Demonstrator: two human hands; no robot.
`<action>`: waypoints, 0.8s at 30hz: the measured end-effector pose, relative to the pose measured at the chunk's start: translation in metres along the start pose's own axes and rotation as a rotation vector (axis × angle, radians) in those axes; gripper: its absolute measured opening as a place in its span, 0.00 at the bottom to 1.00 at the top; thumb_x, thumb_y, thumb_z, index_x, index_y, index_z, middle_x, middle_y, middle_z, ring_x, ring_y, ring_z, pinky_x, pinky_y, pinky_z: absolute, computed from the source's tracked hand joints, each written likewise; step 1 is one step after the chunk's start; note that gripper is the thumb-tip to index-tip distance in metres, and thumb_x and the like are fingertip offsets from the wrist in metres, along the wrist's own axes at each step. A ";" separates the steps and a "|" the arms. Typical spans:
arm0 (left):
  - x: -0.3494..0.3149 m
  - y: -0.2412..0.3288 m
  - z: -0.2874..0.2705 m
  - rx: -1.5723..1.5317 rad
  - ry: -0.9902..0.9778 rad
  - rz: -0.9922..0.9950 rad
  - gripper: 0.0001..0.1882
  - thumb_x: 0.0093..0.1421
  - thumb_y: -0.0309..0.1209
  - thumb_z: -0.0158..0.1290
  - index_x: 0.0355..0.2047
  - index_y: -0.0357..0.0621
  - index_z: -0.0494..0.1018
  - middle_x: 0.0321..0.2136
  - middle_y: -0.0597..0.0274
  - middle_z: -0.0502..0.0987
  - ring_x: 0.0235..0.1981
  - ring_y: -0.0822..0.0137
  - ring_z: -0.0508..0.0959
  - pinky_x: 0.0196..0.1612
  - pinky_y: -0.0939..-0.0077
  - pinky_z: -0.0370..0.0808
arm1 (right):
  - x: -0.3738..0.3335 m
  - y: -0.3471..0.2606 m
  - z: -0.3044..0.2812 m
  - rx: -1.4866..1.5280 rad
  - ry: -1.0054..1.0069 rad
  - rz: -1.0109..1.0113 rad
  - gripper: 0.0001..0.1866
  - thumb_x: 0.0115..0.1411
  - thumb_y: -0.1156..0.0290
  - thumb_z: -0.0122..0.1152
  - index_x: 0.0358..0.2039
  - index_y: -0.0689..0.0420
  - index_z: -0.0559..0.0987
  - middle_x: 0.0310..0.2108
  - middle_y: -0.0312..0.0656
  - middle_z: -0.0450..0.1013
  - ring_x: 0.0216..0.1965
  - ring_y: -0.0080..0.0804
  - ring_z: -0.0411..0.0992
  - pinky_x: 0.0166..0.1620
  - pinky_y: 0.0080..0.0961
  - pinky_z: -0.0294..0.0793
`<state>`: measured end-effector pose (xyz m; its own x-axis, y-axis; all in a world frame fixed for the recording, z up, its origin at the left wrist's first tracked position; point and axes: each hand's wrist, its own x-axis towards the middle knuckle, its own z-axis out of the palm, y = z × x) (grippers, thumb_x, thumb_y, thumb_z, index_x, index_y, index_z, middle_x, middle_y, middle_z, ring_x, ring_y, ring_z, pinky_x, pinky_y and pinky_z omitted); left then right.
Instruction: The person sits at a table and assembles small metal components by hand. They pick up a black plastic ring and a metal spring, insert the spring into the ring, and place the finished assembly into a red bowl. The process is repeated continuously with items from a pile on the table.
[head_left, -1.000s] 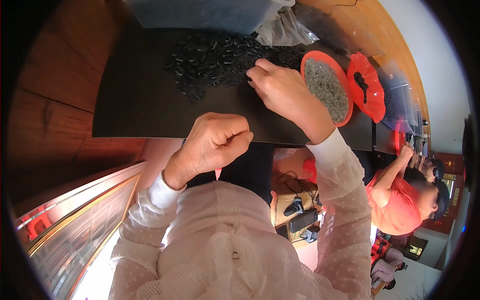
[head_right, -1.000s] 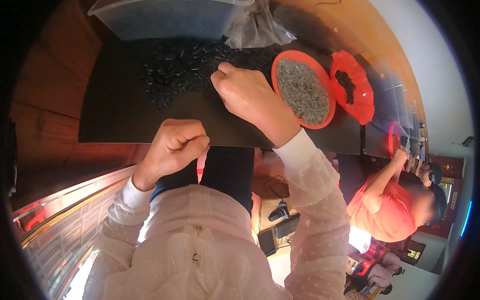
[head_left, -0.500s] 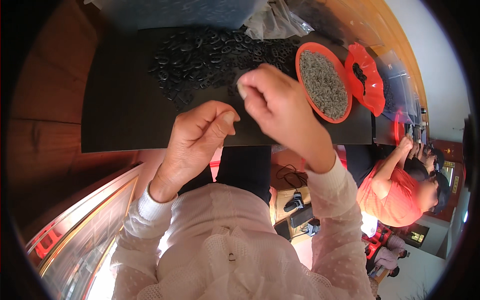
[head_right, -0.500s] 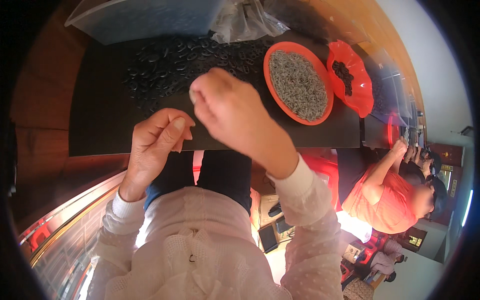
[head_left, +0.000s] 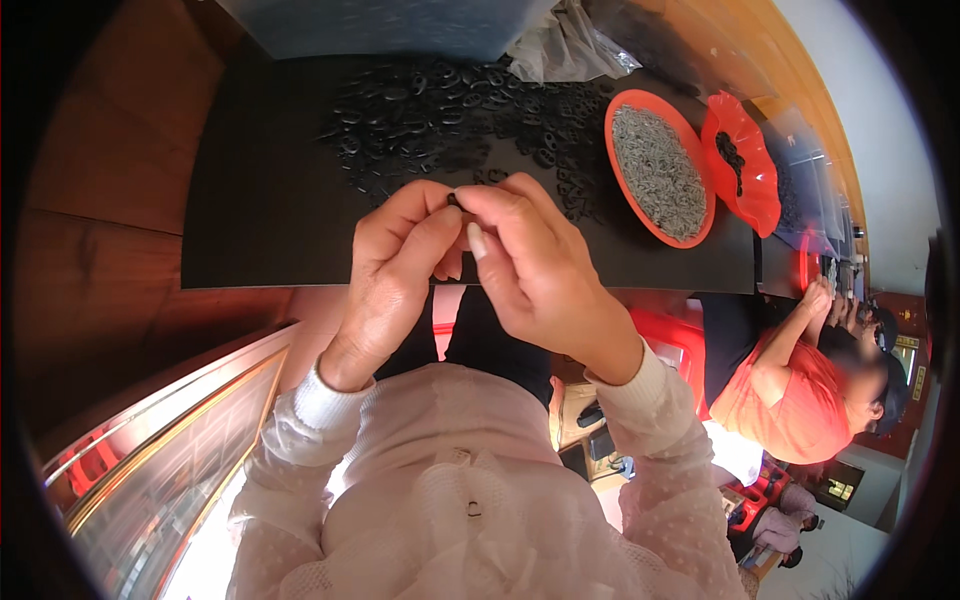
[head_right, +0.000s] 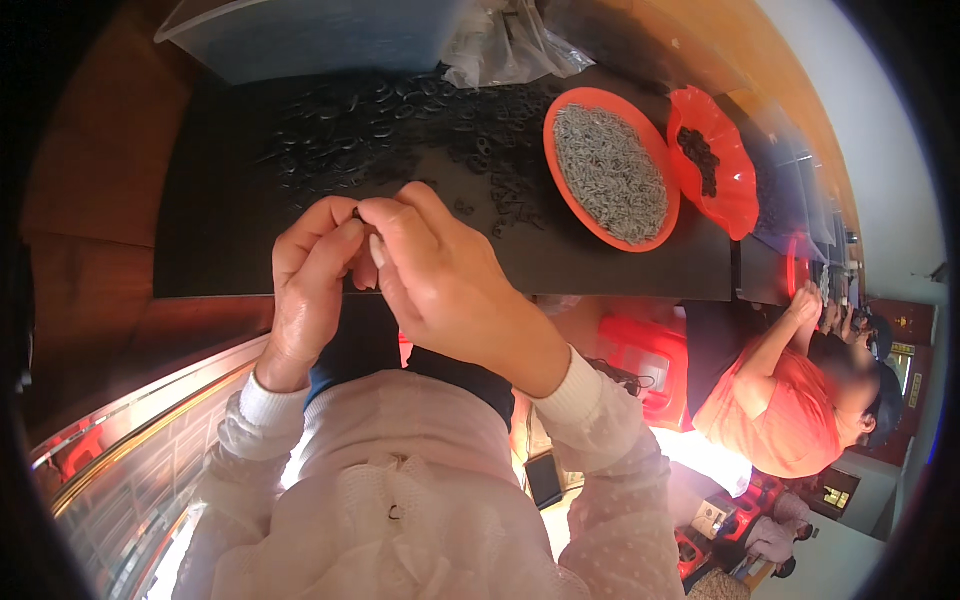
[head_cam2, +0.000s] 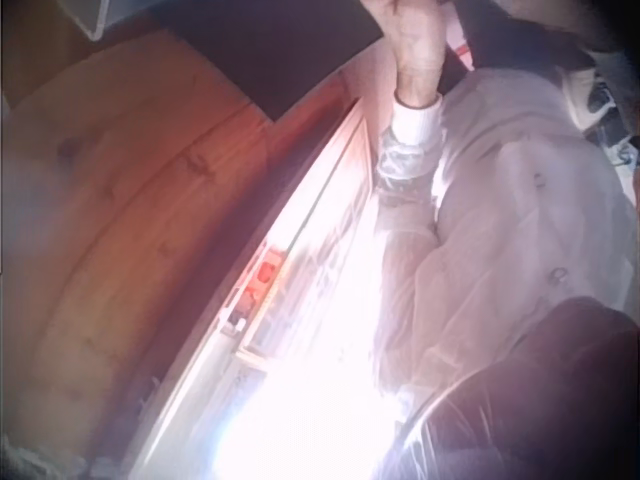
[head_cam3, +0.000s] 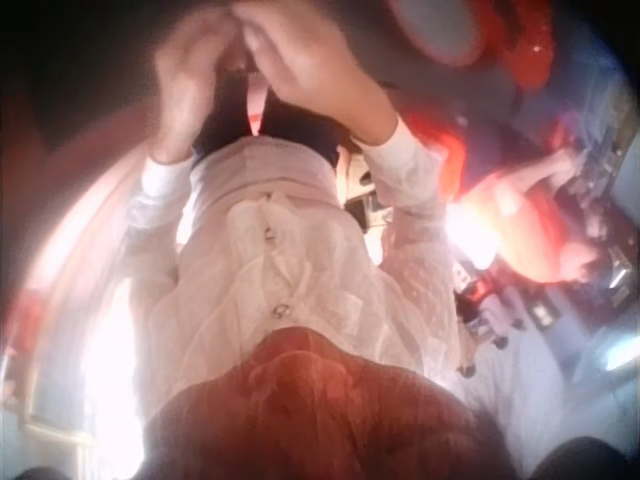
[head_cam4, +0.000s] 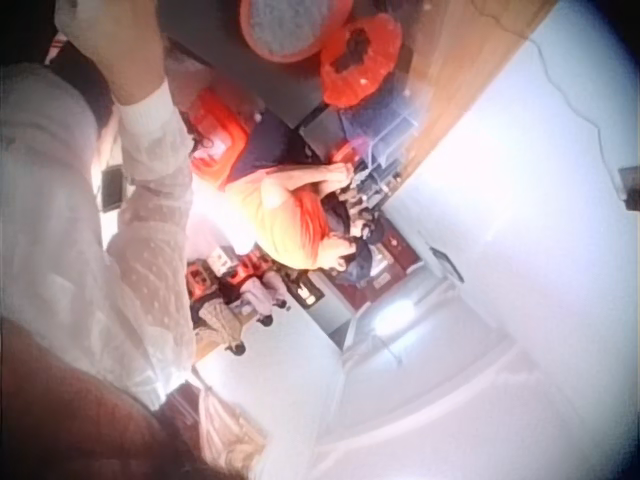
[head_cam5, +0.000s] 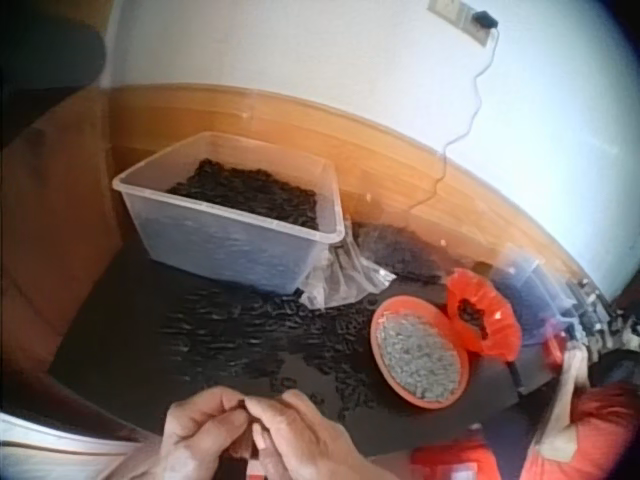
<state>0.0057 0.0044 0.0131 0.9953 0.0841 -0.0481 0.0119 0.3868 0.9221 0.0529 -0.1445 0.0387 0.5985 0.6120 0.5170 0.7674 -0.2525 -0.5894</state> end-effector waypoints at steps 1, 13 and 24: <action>0.000 0.000 -0.001 -0.017 0.003 -0.019 0.07 0.63 0.27 0.45 0.32 0.39 0.72 0.22 0.69 0.73 0.22 0.82 0.68 0.26 0.86 0.66 | 0.000 0.000 -0.001 0.036 -0.005 0.019 0.15 0.54 0.81 0.57 0.43 0.62 0.71 0.31 0.45 0.67 0.27 0.42 0.70 0.30 0.33 0.72; -0.001 0.002 0.003 0.391 -0.067 0.195 0.04 0.56 0.18 0.47 0.27 0.36 0.71 0.18 0.66 0.71 0.18 0.78 0.67 0.22 0.81 0.65 | 0.006 0.012 -0.017 0.090 -0.157 0.107 0.08 0.56 0.74 0.58 0.28 0.61 0.67 0.23 0.49 0.67 0.22 0.49 0.70 0.23 0.36 0.69; 0.006 -0.001 0.008 0.429 -0.050 0.121 0.04 0.53 0.18 0.50 0.22 0.35 0.69 0.14 0.66 0.67 0.17 0.80 0.64 0.20 0.81 0.60 | -0.002 0.026 -0.089 -0.157 -0.126 0.210 0.06 0.61 0.73 0.51 0.37 0.61 0.73 0.32 0.49 0.71 0.32 0.51 0.71 0.36 0.37 0.71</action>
<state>0.0121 -0.0031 0.0152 0.9953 0.0566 0.0786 -0.0764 -0.0401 0.9963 0.0915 -0.2188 0.0775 0.7221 0.6199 0.3072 0.6620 -0.4901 -0.5670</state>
